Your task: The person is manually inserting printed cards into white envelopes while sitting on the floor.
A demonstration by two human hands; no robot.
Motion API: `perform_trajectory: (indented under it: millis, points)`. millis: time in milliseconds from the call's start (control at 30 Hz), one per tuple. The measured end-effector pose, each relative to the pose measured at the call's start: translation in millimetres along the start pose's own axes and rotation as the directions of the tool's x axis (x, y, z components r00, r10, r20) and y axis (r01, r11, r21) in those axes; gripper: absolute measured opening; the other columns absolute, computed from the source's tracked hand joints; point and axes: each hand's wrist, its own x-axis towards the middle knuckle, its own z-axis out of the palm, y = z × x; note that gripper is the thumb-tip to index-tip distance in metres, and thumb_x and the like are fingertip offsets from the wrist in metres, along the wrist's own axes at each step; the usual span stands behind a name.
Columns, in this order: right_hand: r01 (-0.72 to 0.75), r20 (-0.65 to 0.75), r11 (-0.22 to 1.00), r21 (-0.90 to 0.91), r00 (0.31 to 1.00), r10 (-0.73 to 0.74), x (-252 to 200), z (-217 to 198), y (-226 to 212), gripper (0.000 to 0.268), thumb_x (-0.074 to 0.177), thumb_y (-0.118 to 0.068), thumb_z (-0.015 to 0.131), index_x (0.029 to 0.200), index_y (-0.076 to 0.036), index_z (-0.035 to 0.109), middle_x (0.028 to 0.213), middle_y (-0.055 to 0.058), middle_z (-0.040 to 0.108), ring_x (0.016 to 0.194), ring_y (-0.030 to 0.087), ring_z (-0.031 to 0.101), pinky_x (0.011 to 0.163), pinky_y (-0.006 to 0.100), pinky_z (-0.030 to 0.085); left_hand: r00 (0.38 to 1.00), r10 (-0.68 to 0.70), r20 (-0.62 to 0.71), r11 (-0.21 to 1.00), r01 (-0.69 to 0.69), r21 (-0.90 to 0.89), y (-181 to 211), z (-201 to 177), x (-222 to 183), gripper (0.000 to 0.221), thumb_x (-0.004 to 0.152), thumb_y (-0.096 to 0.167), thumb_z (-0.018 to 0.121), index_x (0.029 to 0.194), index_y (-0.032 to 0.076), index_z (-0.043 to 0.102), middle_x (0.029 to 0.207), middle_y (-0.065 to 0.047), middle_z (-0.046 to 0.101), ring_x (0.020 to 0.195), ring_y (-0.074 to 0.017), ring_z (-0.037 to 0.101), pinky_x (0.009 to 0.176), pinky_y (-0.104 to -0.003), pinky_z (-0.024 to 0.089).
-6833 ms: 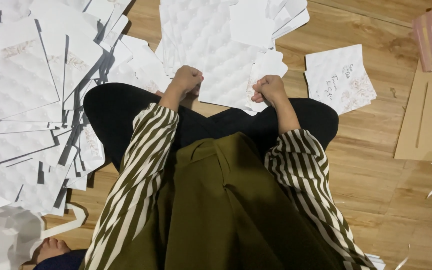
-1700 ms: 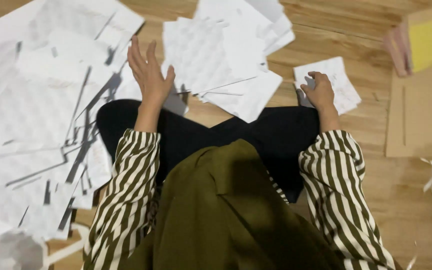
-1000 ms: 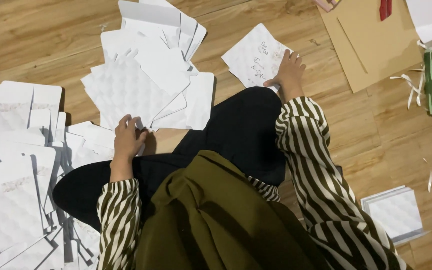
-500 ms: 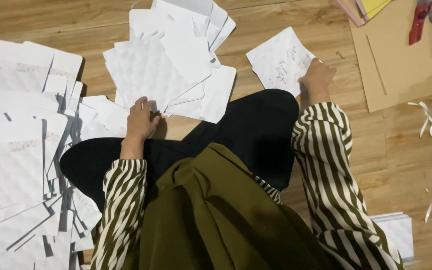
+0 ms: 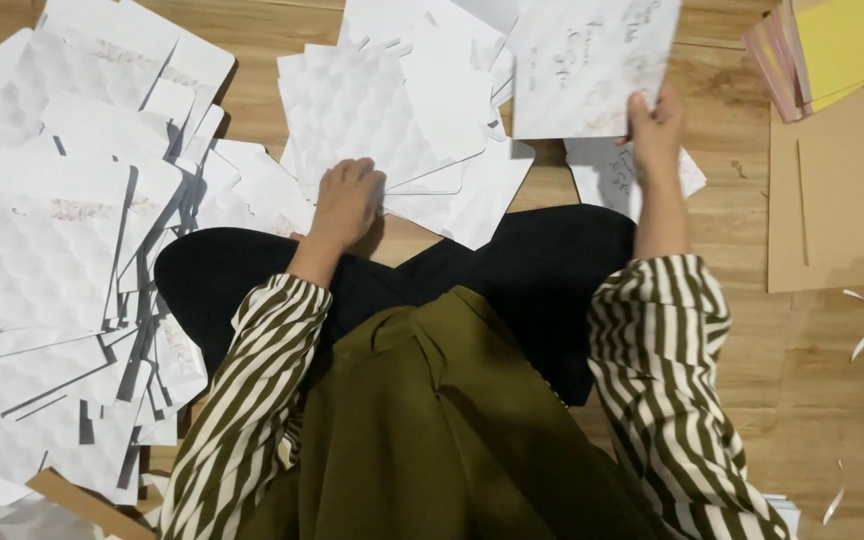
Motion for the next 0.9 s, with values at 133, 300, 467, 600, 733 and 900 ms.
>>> perform_trajectory:
  millis: [133,300,467,600,733,900]
  points:
    - [-0.15,-0.004,0.985,0.084,0.989,0.151,-26,78,7,0.027,0.087,-0.004,0.041,0.113,-0.002,0.048,0.092,0.007,0.059,0.064,0.007,0.054,0.047,0.017,0.046,0.968,0.105,0.229,0.991,-0.121,0.056,3,-11,23,0.035,0.073,0.002,0.055,0.107,0.01,0.056,0.128,-0.004,0.042,0.123,-0.0289,0.033,0.104,-0.049,0.022]
    - [0.017,0.04,0.942,-0.336,0.999,-0.004,-38,99,80,0.026,0.087,-0.014,0.057,0.11,-0.002,0.055,0.095,0.021,0.062,0.086,0.034,0.062,0.065,0.042,0.051,0.899,0.183,0.398,0.719,-0.398,0.569,-4,-18,85,0.045,0.075,0.005,0.066,0.116,0.018,0.054,0.131,-0.003,0.045,0.126,-0.0234,0.035,0.105,-0.048,0.025]
    - [-0.067,-0.014,0.885,-0.461,0.998,0.068,-34,96,72,0.02,0.086,-0.027,0.059,0.095,-0.01,0.064,0.071,0.008,0.06,0.066,0.022,0.059,0.06,0.036,0.046,0.834,0.26,0.487,0.673,-0.518,0.527,-4,10,126,0.047,0.066,0.008,0.072,0.109,0.018,0.055,0.124,-0.003,0.048,0.121,-0.024,0.038,0.104,-0.05,0.026]
    - [-0.081,0.048,0.904,-0.421,0.993,0.111,-27,102,53,0.025,0.088,-0.032,0.055,0.084,-0.01,0.065,0.067,0.01,0.058,0.067,0.026,0.059,0.06,0.038,0.044,0.755,0.277,0.595,0.556,-0.631,0.541,-8,17,138,0.055,0.061,0.016,0.077,0.109,0.02,0.052,0.125,-0.002,0.046,0.121,-0.0233,0.035,0.104,-0.049,0.027]
    - [-0.095,0.074,0.885,-0.456,0.987,0.144,-29,104,52,0.023,0.086,-0.034,0.058,0.077,-0.014,0.065,0.06,0.003,0.056,0.059,0.019,0.056,0.054,0.032,0.042,0.733,0.248,0.633,0.569,-0.639,0.517,0,15,143,0.051,0.06,0.012,0.078,0.106,0.02,0.057,0.118,0.0,0.05,0.113,-0.0195,0.043,0.1,-0.042,0.034]
    - [-0.041,0.178,0.942,-0.334,0.978,0.106,-33,102,21,0.014,0.085,-0.022,0.059,0.08,-0.01,0.066,0.061,0.003,0.054,0.062,0.014,0.051,0.059,0.027,0.04,0.714,0.182,0.676,0.542,-0.647,0.537,6,14,140,0.025,0.064,0.007,0.074,0.083,0.02,0.064,0.087,0.003,0.065,0.087,-0.0151,0.06,0.088,-0.037,0.039]
